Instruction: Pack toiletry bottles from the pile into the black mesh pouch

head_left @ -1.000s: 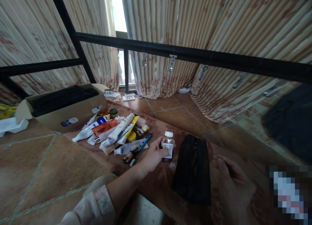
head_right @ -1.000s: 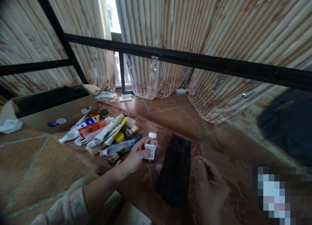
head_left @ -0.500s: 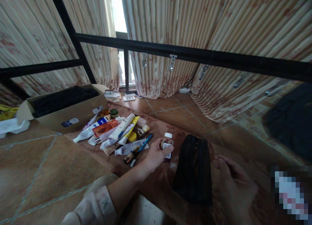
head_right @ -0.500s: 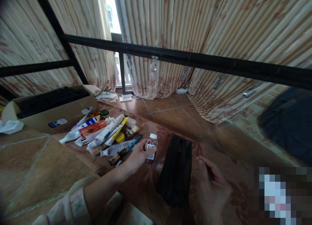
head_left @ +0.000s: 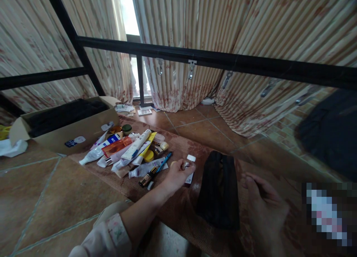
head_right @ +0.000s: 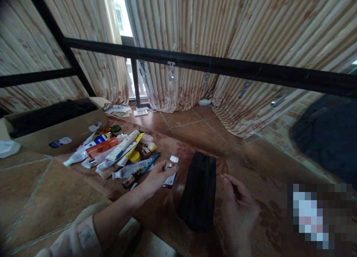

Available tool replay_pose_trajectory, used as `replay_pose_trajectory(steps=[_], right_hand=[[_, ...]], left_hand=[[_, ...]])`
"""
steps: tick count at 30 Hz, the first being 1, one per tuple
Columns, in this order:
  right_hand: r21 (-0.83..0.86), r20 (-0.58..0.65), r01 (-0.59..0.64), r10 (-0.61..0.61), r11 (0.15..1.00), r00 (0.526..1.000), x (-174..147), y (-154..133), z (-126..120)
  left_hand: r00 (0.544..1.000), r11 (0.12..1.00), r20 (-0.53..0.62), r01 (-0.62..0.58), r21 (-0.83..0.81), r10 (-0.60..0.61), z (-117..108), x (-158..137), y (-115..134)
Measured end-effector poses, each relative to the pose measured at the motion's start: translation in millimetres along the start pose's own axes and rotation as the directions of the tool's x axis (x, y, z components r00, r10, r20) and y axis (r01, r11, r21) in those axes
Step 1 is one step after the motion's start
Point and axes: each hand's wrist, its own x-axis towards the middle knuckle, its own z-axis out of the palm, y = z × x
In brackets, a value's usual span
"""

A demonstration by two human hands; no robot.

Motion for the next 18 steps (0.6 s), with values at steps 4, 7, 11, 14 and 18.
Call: replay_pose_trajectory(steps=[4, 7, 11, 14, 18], right_hand=[[-0.005, -0.012, 0.001, -0.001, 1.0, 1.0, -0.2, -2.6, 0.3], [-0.005, -0.006, 0.012, -0.012, 1.0, 1.0, -0.7, -4.8, 0.4], [-0.006, -0.011, -0.001, 0.001, 1.0, 1.0, 0.1, -2.0, 0.3], [0.018, -0.007, -0.009, 0.01, 1.0, 1.0, 1.1, 1.1, 0.8], [0.017, -0.022, 0.014, -0.014, 1.0, 1.0, 0.7, 1.0, 2.1]], left_hand=[[1.0, 1.0, 0.004, 0.017, 0.008, -0.017, 1.3, -0.2, -0.3], [1.0, 1.0, 0.001, 0.009, 0.029, -0.009, 1.9, -0.7, 0.0], [1.0, 0.999, 0.019, -0.017, 0.038, 0.016, 1.4, -1.2, -1.7], [0.998, 0.995, 0.034, -0.056, 0.079, 0.053, -0.9, 1.0, -6.9], [0.987, 0.971, 0.117, -0.135, 0.196, 0.113, -5.0, 6.1, -16.6]])
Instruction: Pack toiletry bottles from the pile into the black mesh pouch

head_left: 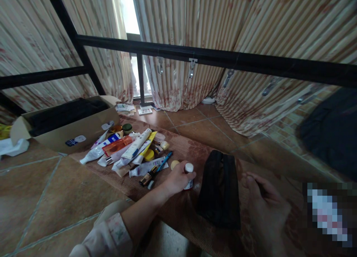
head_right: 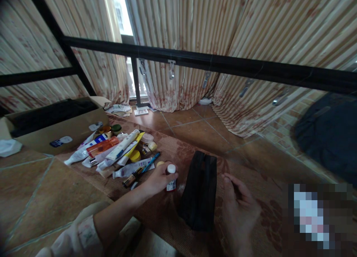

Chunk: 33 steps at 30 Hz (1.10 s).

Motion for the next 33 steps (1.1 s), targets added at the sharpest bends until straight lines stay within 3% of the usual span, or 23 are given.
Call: replay_pose_trajectory(steps=[11, 17, 24, 33], right_hand=[[-0.039, 0.02, 0.004, -0.004, 0.999, 1.0, -0.7, 0.6, -1.8], [-0.018, 0.017, -0.014, 0.015, 1.0, 1.0, -0.7, -2.1, 0.0], [-0.037, 0.034, 0.025, -0.024, 0.999, 0.999, -1.0, -0.8, -1.0], [-0.015, 0.02, 0.008, -0.007, 1.0, 1.0, -1.3, -4.0, 0.1]], left_hand=[[0.999, 0.996, 0.026, -0.026, 0.084, 0.024, -2.0, 3.1, -10.6], [0.997, 0.966, 0.068, -0.037, 0.257, 0.02, -8.1, -2.9, 0.5], [0.993, 0.875, 0.098, 0.017, 0.483, -0.073, -12.1, -6.5, 15.0], [0.987, 0.851, 0.122, 0.022, 0.525, -0.1, -10.8, -6.9, 17.4]])
